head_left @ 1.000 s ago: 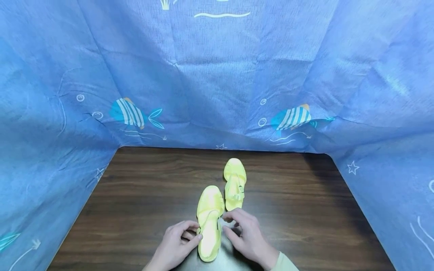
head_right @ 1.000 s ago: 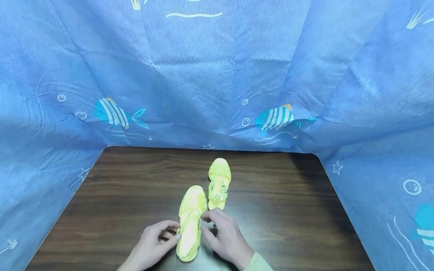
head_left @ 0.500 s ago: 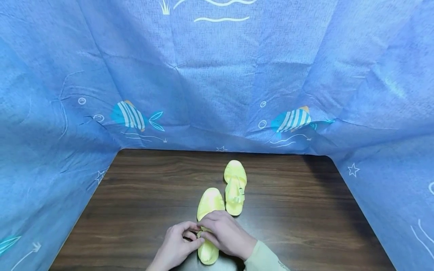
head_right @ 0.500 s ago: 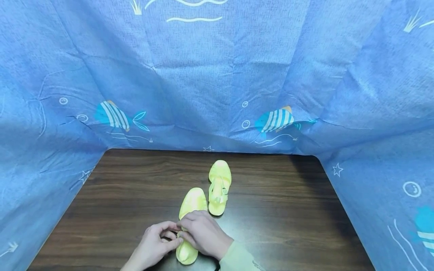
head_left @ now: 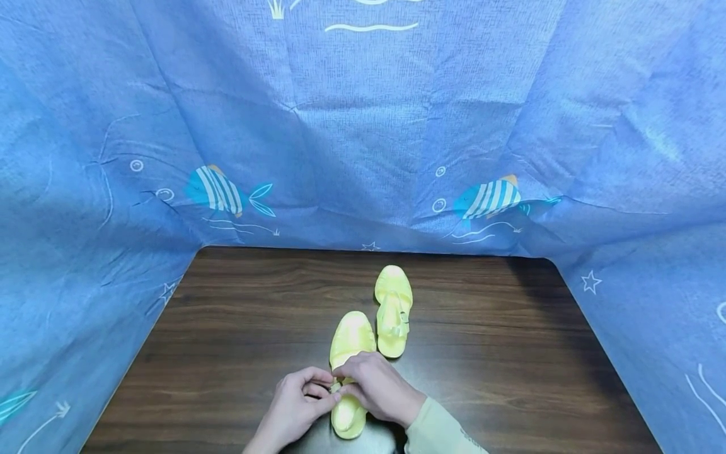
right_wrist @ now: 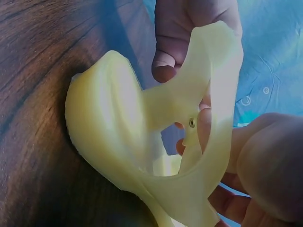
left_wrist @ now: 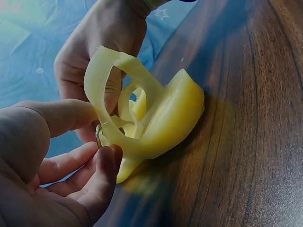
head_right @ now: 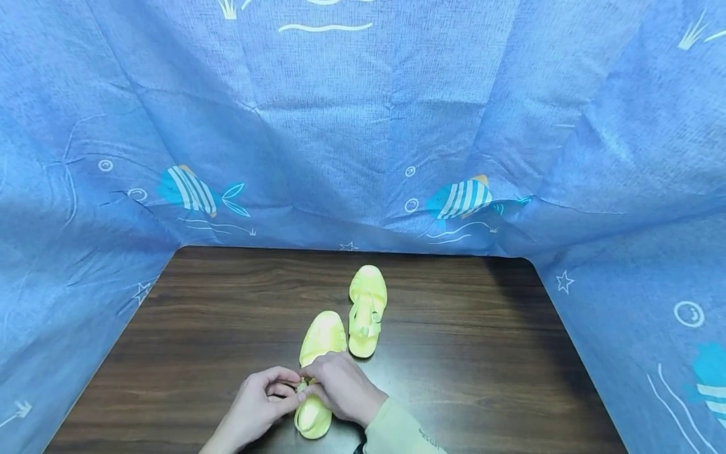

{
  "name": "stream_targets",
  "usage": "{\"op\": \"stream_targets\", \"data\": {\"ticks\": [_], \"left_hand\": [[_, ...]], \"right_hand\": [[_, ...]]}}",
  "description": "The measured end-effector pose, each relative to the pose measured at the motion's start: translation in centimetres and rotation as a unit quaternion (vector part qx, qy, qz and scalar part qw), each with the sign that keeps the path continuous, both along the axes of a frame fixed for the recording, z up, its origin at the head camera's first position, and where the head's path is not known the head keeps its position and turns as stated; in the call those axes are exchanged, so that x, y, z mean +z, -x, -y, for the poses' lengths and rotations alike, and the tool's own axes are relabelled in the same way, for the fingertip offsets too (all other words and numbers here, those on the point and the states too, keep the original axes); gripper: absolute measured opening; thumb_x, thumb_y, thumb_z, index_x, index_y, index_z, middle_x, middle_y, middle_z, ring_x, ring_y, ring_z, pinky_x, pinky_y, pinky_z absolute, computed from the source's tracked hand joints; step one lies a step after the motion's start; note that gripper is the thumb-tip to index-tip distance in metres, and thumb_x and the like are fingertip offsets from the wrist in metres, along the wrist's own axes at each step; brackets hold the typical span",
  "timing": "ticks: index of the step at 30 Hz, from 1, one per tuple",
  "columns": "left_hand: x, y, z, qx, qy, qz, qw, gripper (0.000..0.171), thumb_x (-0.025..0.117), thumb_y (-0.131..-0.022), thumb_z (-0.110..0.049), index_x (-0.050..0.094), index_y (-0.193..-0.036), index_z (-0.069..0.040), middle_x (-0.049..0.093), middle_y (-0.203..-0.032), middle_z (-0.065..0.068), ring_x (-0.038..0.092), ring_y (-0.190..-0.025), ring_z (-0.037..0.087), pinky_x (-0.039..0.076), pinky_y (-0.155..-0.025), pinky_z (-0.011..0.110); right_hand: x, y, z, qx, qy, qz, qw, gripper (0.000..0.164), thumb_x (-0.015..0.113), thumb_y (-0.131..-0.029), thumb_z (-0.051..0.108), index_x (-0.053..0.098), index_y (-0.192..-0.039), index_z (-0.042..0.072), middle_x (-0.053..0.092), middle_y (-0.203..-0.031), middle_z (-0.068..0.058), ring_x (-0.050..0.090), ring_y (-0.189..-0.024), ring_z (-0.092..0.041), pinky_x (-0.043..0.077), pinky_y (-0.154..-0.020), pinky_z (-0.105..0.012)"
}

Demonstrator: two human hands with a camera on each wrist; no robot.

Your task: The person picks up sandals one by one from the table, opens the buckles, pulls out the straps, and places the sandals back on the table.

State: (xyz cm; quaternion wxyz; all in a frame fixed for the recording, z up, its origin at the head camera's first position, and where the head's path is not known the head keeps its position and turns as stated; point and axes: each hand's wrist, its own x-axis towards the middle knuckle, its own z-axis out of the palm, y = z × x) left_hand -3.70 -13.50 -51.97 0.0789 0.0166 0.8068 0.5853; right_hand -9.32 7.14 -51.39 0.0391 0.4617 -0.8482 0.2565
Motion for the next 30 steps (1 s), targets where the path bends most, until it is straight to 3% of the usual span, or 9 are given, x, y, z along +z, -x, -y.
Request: {"op": "stream_targets", "data": {"ticks": [18, 24, 30], "left_hand": [[-0.32, -0.07, 0.44, 0.001, -0.044, 0.018, 0.9989, 0.028, 0.089, -0.084, -0.015, 0.070, -0.099, -0.002, 0.077, -0.083, 0.005, 0.074, -0.075, 0.009, 0.056, -0.068, 0.020], [-0.45, 0.00, 0.62, -0.001, -0.043, 0.025, 0.9988, 0.025, 0.086, -0.086, -0.015, 0.069, -0.099, -0.002, 0.076, -0.089, 0.005, 0.073, -0.078, 0.008, 0.056, -0.069, 0.020], [-0.52, -0.02, 0.91, -0.003, -0.045, 0.026, 0.9986, 0.025, 0.086, -0.086, -0.013, 0.069, -0.101, -0.002, 0.075, -0.092, 0.006, 0.073, -0.080, 0.008, 0.057, -0.070, 0.020]], "right_hand": [[-0.36, 0.59, 0.28, 0.025, 0.003, 0.033, 0.999, 0.014, 0.081, -0.089, 0.023, 0.082, -0.102, 0.019, 0.073, -0.092, 0.011, 0.061, -0.086, 0.008, 0.047, -0.082, -0.010], [-0.18, 0.62, 0.38, 0.035, -0.012, 0.028, 0.999, 0.010, 0.081, -0.089, 0.021, 0.080, -0.099, 0.020, 0.070, -0.091, 0.012, 0.058, -0.084, 0.010, 0.045, -0.080, -0.007], [0.13, 0.67, 0.42, 0.041, -0.038, 0.003, 0.998, 0.020, 0.084, -0.085, 0.018, 0.082, -0.103, 0.025, 0.066, -0.087, 0.013, 0.055, -0.079, 0.008, 0.042, -0.074, -0.006]]}}
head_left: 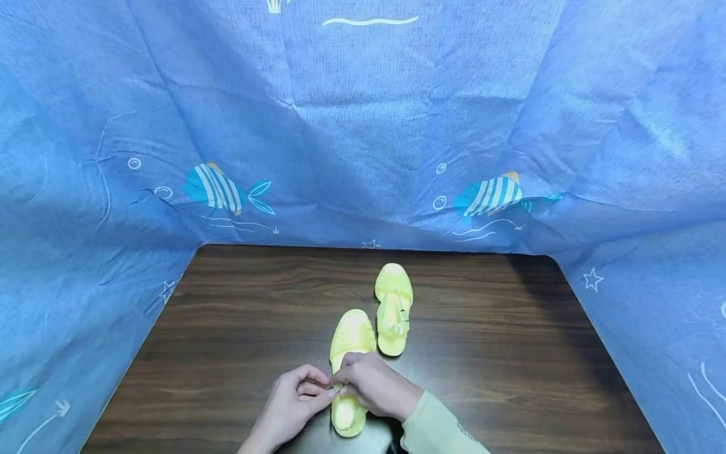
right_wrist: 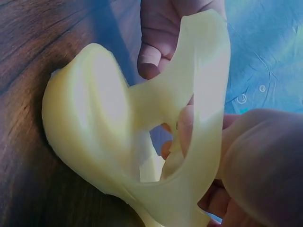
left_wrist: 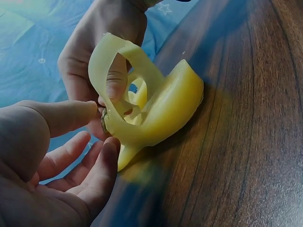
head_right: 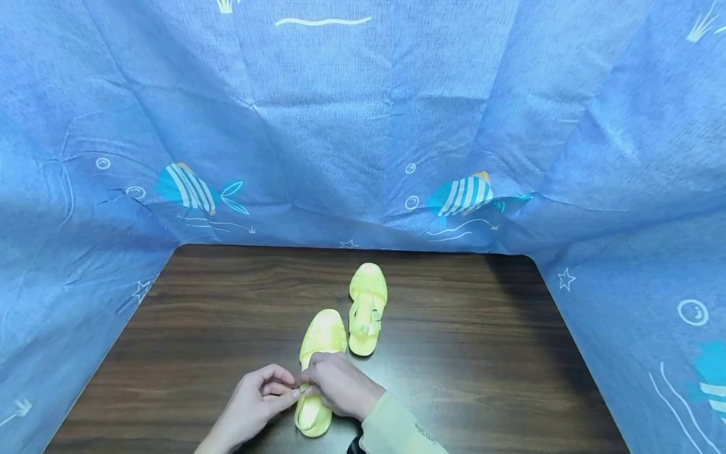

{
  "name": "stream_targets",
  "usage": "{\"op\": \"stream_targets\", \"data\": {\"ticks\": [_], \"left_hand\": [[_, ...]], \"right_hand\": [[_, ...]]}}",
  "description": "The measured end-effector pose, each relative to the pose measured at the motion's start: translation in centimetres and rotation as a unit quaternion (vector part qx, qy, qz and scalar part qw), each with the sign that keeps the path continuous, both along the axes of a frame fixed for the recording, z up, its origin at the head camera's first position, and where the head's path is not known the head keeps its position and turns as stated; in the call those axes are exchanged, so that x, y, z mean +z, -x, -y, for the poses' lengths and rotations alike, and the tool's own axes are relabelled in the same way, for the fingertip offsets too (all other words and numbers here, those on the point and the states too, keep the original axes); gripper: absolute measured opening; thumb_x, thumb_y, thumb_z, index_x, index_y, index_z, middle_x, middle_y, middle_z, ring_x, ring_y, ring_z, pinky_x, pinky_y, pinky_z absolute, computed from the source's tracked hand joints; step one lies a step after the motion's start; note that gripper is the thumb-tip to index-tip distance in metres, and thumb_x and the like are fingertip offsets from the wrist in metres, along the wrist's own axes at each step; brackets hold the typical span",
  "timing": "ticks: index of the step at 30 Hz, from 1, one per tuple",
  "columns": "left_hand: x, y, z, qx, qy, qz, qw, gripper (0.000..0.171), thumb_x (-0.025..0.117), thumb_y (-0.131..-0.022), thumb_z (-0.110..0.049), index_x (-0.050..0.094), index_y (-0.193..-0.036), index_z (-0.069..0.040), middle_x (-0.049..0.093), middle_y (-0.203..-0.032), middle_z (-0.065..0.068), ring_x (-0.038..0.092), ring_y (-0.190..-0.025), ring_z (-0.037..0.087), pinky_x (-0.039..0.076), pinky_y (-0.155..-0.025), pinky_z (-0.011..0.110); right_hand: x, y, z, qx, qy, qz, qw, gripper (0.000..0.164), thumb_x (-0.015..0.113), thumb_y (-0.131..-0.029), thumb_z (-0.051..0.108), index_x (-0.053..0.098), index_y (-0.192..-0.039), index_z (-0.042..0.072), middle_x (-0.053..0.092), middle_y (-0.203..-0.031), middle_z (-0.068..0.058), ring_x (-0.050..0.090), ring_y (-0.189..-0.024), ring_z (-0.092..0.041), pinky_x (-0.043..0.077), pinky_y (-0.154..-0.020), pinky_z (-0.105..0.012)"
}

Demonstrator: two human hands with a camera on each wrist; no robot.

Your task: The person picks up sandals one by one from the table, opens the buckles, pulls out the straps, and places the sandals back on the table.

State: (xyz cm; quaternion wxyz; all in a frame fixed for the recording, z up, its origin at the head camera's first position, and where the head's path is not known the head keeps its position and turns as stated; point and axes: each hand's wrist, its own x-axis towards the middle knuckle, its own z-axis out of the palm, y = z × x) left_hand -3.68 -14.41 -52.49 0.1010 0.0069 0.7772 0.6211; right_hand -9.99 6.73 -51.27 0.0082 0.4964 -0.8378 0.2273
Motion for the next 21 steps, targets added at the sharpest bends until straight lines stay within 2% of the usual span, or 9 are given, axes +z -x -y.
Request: {"op": "stream_targets", "data": {"ticks": [6, 11, 16, 21], "left_hand": [[0.07, -0.08, 0.17, -0.009, 0.007, -0.003, 0.9999, 0.023, 0.085, -0.086, -0.011, 0.069, -0.100, -0.003, 0.074, -0.093, 0.005, 0.073, -0.080, 0.007, 0.055, -0.071, 0.020], [0.04, -0.16, 0.26, -0.017, 0.007, -0.005, 0.9998, 0.020, 0.083, -0.087, -0.007, 0.069, -0.100, -0.001, 0.072, -0.091, 0.006, 0.071, -0.076, 0.006, 0.055, -0.071, 0.020], [-0.08, -0.10, 0.26, -0.029, -0.033, 0.028, 0.9986, 0.022, 0.078, -0.091, -0.007, 0.067, -0.105, 0.005, 0.072, -0.090, 0.010, 0.070, -0.074, 0.010, 0.059, -0.064, 0.025], [-0.38, -0.08, 0.19, -0.028, -0.067, 0.057, 0.9957, 0.023, 0.075, -0.093, -0.005, 0.065, -0.106, 0.011, 0.072, -0.087, 0.013, 0.072, -0.073, 0.016, 0.060, -0.061, 0.027]], "right_hand": [[0.04, -0.10, 0.17, 0.006, -0.002, -0.005, 1.000, 0.019, 0.083, -0.084, 0.011, 0.079, -0.101, 0.020, 0.069, -0.092, 0.010, 0.061, -0.086, 0.005, 0.048, -0.081, -0.010], [-0.17, -0.21, 0.29, 0.006, 0.005, -0.006, 1.000, 0.021, 0.082, -0.083, 0.006, 0.076, -0.099, 0.017, 0.069, -0.090, 0.010, 0.061, -0.085, 0.004, 0.050, -0.083, -0.014], [-0.30, -0.24, 0.35, 0.001, 0.007, -0.006, 1.000, 0.021, 0.080, -0.082, 0.003, 0.075, -0.097, 0.018, 0.068, -0.088, 0.010, 0.061, -0.083, 0.004, 0.051, -0.082, -0.015], [-0.31, -0.33, 0.39, -0.002, 0.002, 0.015, 1.000, 0.021, 0.079, -0.082, 0.001, 0.074, -0.096, 0.017, 0.067, -0.087, 0.011, 0.059, -0.082, 0.004, 0.049, -0.079, -0.011]]}}
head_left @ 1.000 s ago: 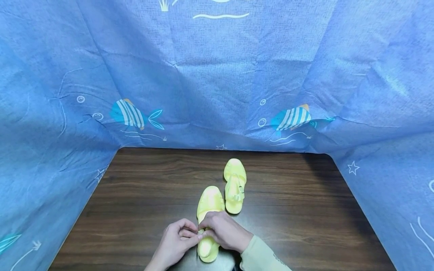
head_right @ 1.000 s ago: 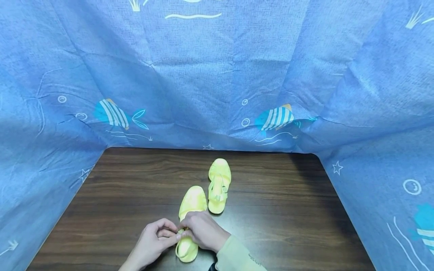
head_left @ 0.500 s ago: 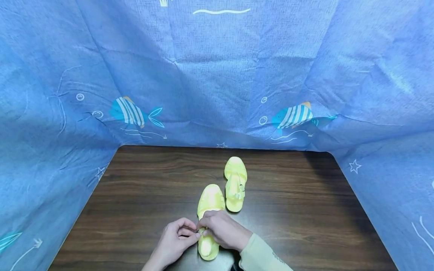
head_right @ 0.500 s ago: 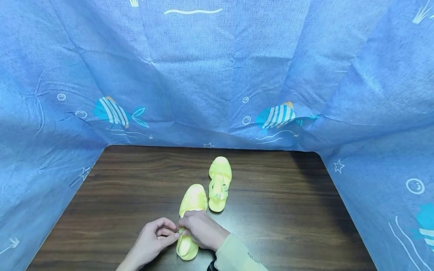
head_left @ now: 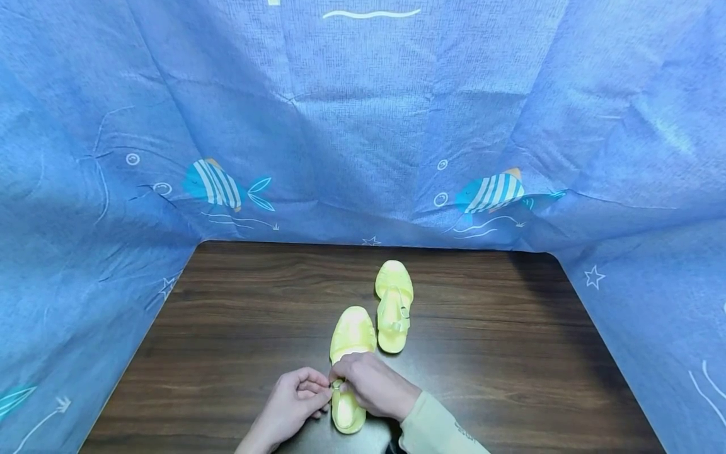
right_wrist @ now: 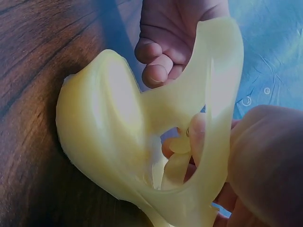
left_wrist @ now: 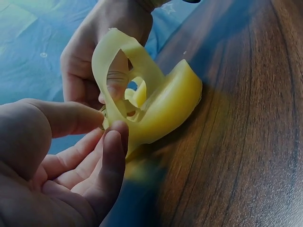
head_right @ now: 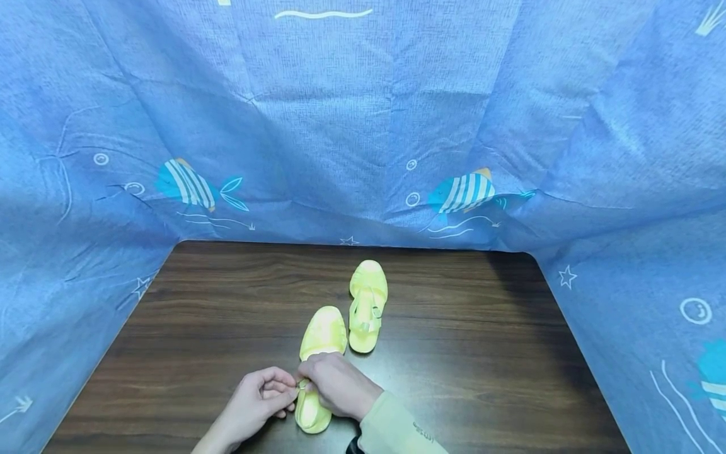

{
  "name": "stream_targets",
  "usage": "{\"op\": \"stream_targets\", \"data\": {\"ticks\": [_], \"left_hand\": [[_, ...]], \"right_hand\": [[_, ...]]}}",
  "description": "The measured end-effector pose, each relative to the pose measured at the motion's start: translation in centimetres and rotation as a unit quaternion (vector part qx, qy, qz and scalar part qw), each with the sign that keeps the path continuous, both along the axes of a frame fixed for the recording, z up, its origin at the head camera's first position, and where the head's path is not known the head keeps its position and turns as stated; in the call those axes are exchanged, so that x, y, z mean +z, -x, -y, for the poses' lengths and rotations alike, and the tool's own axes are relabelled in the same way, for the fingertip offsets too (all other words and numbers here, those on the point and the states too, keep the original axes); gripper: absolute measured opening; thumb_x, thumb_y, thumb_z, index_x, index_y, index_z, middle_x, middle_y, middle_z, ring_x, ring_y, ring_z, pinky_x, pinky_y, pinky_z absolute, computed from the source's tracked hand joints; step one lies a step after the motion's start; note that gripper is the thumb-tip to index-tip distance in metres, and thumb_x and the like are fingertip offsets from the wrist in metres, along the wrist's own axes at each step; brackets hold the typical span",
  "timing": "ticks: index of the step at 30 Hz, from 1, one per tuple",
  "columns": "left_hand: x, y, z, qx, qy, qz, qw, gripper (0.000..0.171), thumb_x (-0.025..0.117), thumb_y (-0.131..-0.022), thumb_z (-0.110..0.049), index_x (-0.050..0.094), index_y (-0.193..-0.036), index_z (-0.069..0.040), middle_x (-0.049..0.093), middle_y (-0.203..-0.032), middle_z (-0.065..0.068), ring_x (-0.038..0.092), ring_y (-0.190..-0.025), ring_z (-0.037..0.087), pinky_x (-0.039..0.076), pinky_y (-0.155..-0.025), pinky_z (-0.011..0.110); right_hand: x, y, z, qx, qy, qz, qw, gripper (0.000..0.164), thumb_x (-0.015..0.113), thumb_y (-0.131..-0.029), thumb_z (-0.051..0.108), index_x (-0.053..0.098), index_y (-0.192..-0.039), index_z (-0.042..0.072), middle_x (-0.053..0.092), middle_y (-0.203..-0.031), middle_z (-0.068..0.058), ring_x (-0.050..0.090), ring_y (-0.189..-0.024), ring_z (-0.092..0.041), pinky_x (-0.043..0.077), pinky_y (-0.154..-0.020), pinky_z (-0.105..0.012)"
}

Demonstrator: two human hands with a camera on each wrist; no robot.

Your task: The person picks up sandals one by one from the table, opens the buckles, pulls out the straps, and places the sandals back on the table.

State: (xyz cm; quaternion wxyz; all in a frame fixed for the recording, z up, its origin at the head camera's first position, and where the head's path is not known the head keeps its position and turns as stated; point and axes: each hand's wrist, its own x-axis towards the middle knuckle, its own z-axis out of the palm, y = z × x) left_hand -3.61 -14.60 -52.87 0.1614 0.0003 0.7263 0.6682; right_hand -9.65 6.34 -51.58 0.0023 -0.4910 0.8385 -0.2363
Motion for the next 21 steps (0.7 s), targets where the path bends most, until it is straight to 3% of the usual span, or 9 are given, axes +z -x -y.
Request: {"op": "stream_targets", "data": {"ticks": [12, 21], "left_hand": [[-0.33, -0.14, -0.19, 0.027, -0.024, 0.011, 0.9993, 0.022, 0.075, -0.091, 0.000, 0.065, -0.103, 0.015, 0.071, -0.083, 0.012, 0.070, -0.070, 0.013, 0.059, -0.060, 0.024], [-0.40, -0.20, -0.31, 0.024, 0.015, 0.033, 0.9991, 0.015, 0.074, -0.092, -0.005, 0.072, -0.097, 0.009, 0.066, -0.074, 0.005, 0.060, -0.058, 0.007, 0.053, -0.053, 0.019]], "right_hand": [[-0.23, -0.15, -0.07, -0.001, 0.007, 0.021, 1.000, 0.026, 0.077, -0.083, -0.001, 0.077, -0.103, 0.016, 0.069, -0.092, 0.010, 0.059, -0.085, 0.005, 0.047, -0.081, -0.008], [-0.44, -0.41, -0.12, -0.015, 0.016, 0.023, 1.000, 0.020, 0.075, -0.088, 0.000, 0.076, -0.102, 0.014, 0.071, -0.095, 0.009, 0.062, -0.089, 0.005, 0.051, -0.086, -0.012]]}}
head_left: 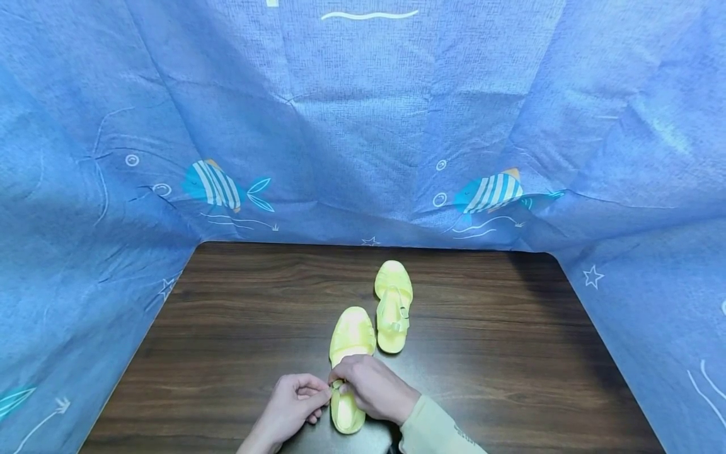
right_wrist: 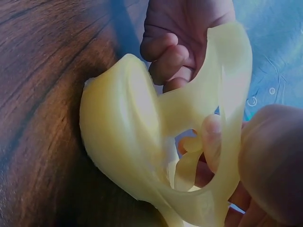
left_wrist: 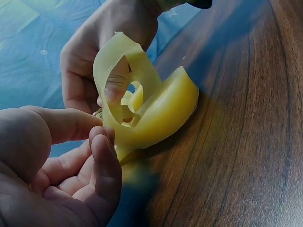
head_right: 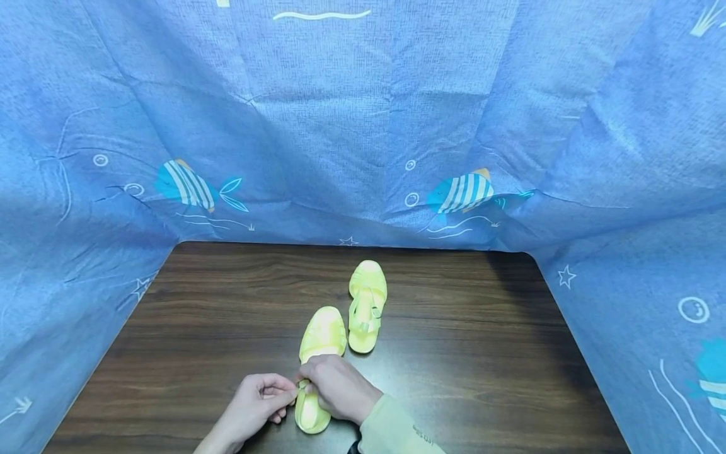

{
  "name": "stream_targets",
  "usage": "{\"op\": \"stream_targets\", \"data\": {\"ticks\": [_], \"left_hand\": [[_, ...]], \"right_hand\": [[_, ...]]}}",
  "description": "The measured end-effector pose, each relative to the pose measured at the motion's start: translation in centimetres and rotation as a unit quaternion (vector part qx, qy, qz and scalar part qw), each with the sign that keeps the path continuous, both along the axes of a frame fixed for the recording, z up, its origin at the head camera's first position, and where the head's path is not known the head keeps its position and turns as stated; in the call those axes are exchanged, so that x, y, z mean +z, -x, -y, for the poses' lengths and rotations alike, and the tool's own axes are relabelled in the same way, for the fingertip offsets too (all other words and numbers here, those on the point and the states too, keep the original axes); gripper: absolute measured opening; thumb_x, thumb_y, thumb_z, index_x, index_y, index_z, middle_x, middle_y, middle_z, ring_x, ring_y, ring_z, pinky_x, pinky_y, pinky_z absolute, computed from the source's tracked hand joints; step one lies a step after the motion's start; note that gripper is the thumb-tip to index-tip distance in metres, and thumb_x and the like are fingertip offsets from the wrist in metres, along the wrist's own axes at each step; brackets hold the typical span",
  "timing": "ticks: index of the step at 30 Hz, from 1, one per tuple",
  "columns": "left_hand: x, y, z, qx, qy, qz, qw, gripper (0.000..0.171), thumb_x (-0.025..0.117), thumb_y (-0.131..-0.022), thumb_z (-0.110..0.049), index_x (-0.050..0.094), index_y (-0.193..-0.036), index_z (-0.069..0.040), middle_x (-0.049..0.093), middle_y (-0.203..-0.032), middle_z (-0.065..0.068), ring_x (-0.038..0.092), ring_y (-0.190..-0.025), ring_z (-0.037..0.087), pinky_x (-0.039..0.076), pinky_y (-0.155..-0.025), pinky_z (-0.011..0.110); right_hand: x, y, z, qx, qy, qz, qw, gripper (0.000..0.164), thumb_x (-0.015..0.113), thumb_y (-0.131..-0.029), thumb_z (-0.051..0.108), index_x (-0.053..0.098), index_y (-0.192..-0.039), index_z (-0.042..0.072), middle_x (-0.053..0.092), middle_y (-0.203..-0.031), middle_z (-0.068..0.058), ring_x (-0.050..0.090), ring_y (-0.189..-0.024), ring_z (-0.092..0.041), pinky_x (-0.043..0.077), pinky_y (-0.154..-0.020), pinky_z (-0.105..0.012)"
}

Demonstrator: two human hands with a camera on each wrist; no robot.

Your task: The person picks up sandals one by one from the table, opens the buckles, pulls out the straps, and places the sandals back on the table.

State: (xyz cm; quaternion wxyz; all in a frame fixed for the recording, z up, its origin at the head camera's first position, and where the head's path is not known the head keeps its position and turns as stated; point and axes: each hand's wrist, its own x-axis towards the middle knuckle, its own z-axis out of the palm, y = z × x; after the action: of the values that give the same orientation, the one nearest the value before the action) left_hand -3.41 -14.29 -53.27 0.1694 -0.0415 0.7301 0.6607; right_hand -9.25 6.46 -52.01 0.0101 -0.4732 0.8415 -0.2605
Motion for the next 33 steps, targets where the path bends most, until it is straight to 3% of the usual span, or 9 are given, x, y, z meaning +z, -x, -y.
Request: {"op": "stream_targets", "data": {"ticks": [10, 17, 20, 28, 33], "left_hand": [[-0.20, 0.05, -0.14, -0.009, -0.021, 0.012, 0.9997, 0.017, 0.069, -0.093, -0.002, 0.070, -0.100, 0.014, 0.064, -0.072, 0.004, 0.058, -0.058, 0.006, 0.051, -0.054, 0.017], [-0.19, -0.01, -0.11, -0.014, -0.022, 0.004, 0.9997, 0.018, 0.069, -0.094, -0.004, 0.070, -0.100, 0.013, 0.066, -0.074, 0.004, 0.058, -0.059, 0.006, 0.050, -0.055, 0.017], [-0.23, 0.00, -0.15, -0.013, -0.023, -0.002, 0.9996, 0.017, 0.069, -0.094, -0.003, 0.069, -0.100, 0.013, 0.066, -0.076, 0.004, 0.058, -0.060, 0.006, 0.049, -0.056, 0.017], [0.10, -0.02, -0.24, -0.012, -0.020, -0.008, 0.9997, 0.018, 0.068, -0.095, -0.002, 0.069, -0.102, 0.014, 0.065, -0.078, 0.000, 0.057, -0.060, 0.004, 0.048, -0.056, 0.017], [0.27, 0.04, -0.48, -0.004, -0.007, -0.009, 0.9999, 0.018, 0.069, -0.092, -0.004, 0.071, -0.101, 0.012, 0.064, -0.074, 0.002, 0.056, -0.059, 0.005, 0.047, -0.056, 0.018]], "right_hand": [[0.05, -0.13, -0.03, -0.003, 0.013, -0.005, 1.000, 0.021, 0.077, -0.085, -0.002, 0.076, -0.100, 0.013, 0.072, -0.093, 0.008, 0.064, -0.089, 0.003, 0.052, -0.086, -0.013], [0.02, -0.25, 0.02, -0.016, -0.001, -0.074, 0.997, 0.024, 0.085, -0.079, 0.008, 0.078, -0.099, 0.019, 0.072, -0.090, 0.012, 0.066, -0.086, 0.002, 0.054, -0.087, -0.021], [0.06, -0.27, 0.02, -0.021, -0.001, -0.080, 0.997, 0.023, 0.086, -0.079, 0.009, 0.078, -0.099, 0.019, 0.073, -0.090, 0.012, 0.067, -0.085, 0.002, 0.054, -0.087, -0.022], [0.19, -0.60, 0.04, -0.060, -0.040, -0.100, 0.992, 0.021, 0.084, -0.080, 0.015, 0.079, -0.096, 0.028, 0.073, -0.092, 0.019, 0.067, -0.093, 0.003, 0.047, -0.109, -0.050], [0.16, -0.62, 0.04, -0.070, -0.039, -0.107, 0.991, 0.021, 0.085, -0.078, 0.018, 0.079, -0.094, 0.029, 0.072, -0.092, 0.020, 0.064, -0.091, -0.001, 0.045, -0.111, -0.051]]}}
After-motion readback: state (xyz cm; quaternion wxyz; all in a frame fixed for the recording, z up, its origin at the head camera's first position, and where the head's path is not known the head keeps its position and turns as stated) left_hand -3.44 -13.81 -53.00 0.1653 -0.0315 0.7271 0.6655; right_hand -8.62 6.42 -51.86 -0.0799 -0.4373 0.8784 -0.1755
